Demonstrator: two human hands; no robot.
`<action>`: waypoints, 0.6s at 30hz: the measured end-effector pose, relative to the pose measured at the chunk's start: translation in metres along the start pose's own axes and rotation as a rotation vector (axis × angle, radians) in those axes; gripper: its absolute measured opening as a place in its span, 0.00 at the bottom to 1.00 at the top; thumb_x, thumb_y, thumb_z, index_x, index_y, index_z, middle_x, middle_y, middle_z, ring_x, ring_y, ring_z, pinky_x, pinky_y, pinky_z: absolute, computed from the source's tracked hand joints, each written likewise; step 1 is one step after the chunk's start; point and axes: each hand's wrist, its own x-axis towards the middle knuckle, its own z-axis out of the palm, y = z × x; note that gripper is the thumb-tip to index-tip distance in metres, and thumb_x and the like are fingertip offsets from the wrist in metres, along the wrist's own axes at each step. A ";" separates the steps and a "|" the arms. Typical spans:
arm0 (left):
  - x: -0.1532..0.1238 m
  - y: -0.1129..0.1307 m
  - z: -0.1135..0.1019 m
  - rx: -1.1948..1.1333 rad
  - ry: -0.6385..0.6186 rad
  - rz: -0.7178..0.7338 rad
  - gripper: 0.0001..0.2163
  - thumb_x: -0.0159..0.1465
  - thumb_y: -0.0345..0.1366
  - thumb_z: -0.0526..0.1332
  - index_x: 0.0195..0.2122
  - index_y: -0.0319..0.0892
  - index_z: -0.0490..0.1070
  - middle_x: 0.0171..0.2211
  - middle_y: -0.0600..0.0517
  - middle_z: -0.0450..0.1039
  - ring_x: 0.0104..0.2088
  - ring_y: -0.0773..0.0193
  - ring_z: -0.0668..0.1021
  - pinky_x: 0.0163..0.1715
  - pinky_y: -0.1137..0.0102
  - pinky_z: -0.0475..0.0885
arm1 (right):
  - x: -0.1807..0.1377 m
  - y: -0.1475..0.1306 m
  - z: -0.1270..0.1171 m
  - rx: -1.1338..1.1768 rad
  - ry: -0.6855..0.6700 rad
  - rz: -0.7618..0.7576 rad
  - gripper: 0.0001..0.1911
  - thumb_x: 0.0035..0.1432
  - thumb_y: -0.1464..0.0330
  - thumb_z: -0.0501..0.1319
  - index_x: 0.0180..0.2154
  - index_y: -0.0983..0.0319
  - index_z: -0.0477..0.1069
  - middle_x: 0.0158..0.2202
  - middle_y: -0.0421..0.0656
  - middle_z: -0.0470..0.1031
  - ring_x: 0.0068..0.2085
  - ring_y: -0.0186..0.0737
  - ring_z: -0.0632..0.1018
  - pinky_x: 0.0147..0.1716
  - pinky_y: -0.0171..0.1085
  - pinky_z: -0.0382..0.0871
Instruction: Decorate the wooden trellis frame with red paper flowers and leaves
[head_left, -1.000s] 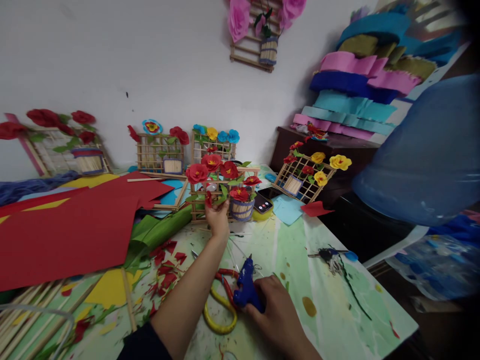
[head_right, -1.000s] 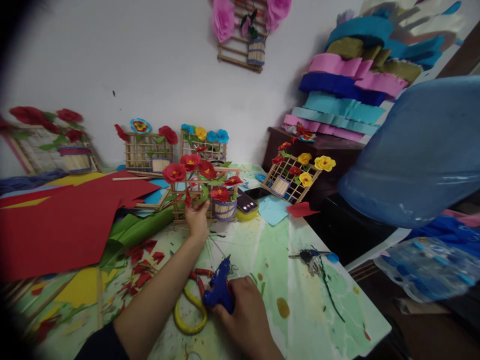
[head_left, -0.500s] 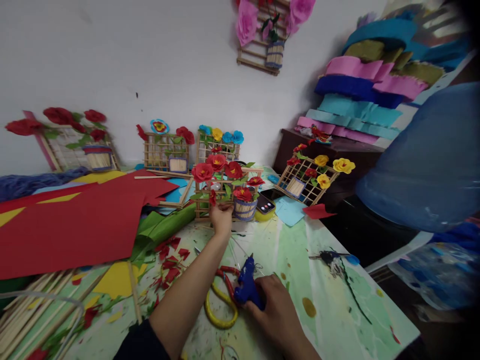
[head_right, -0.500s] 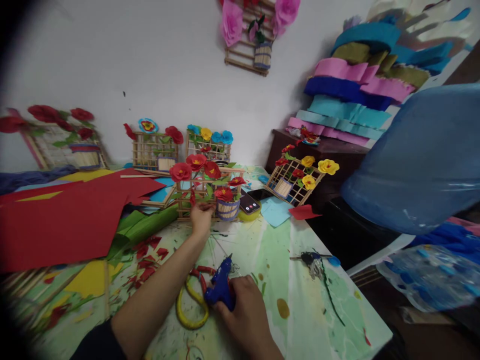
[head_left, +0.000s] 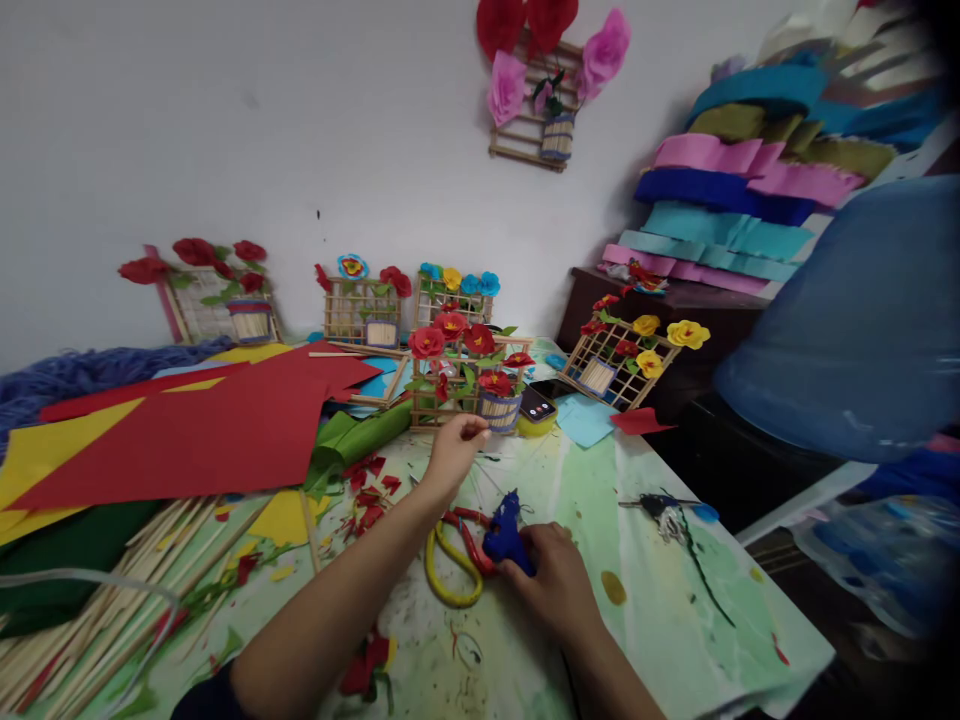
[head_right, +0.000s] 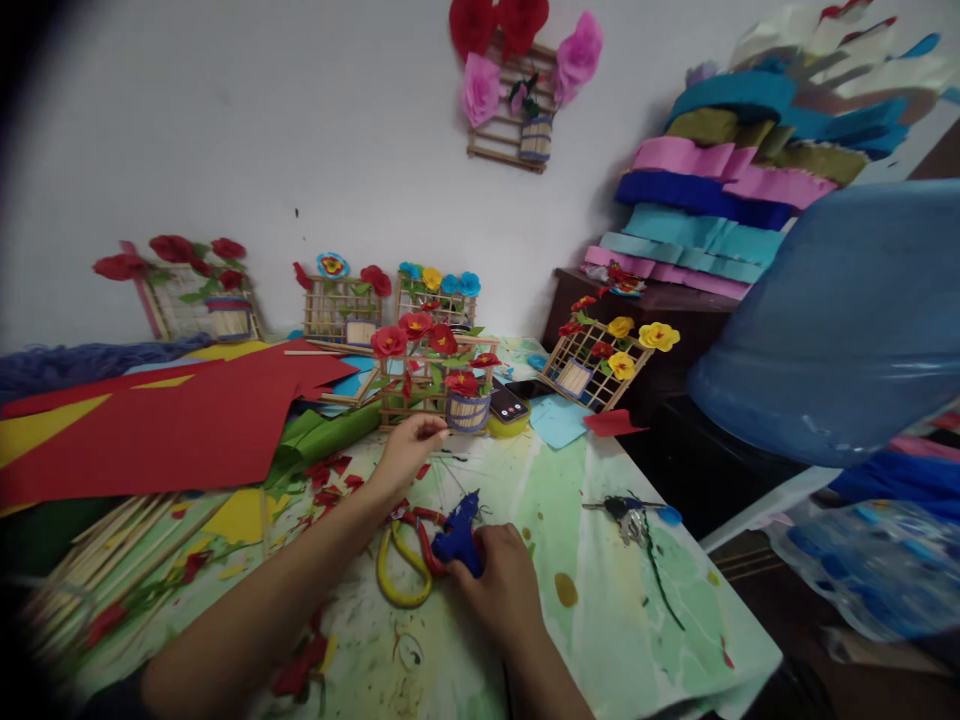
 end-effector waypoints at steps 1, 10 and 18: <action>-0.007 0.004 -0.004 0.034 -0.038 0.025 0.05 0.48 0.30 0.67 0.27 0.40 0.75 0.26 0.50 0.75 0.28 0.63 0.75 0.32 0.68 0.71 | 0.000 0.000 -0.001 -0.007 0.011 -0.002 0.10 0.51 0.67 0.65 0.36 0.64 0.72 0.34 0.46 0.72 0.39 0.45 0.71 0.38 0.38 0.62; -0.064 0.022 -0.067 0.500 -0.177 0.119 0.10 0.57 0.41 0.61 0.33 0.41 0.76 0.33 0.47 0.78 0.35 0.57 0.78 0.38 0.64 0.72 | -0.002 0.017 -0.002 -0.192 0.109 -0.307 0.12 0.50 0.66 0.66 0.37 0.64 0.71 0.35 0.47 0.74 0.40 0.47 0.70 0.41 0.41 0.63; -0.097 0.011 -0.112 0.721 -0.225 0.365 0.10 0.63 0.40 0.55 0.35 0.43 0.74 0.34 0.49 0.77 0.37 0.59 0.77 0.39 0.65 0.72 | 0.025 0.030 -0.018 -0.491 -0.011 -0.608 0.15 0.53 0.63 0.64 0.40 0.64 0.71 0.38 0.49 0.74 0.41 0.48 0.70 0.42 0.43 0.62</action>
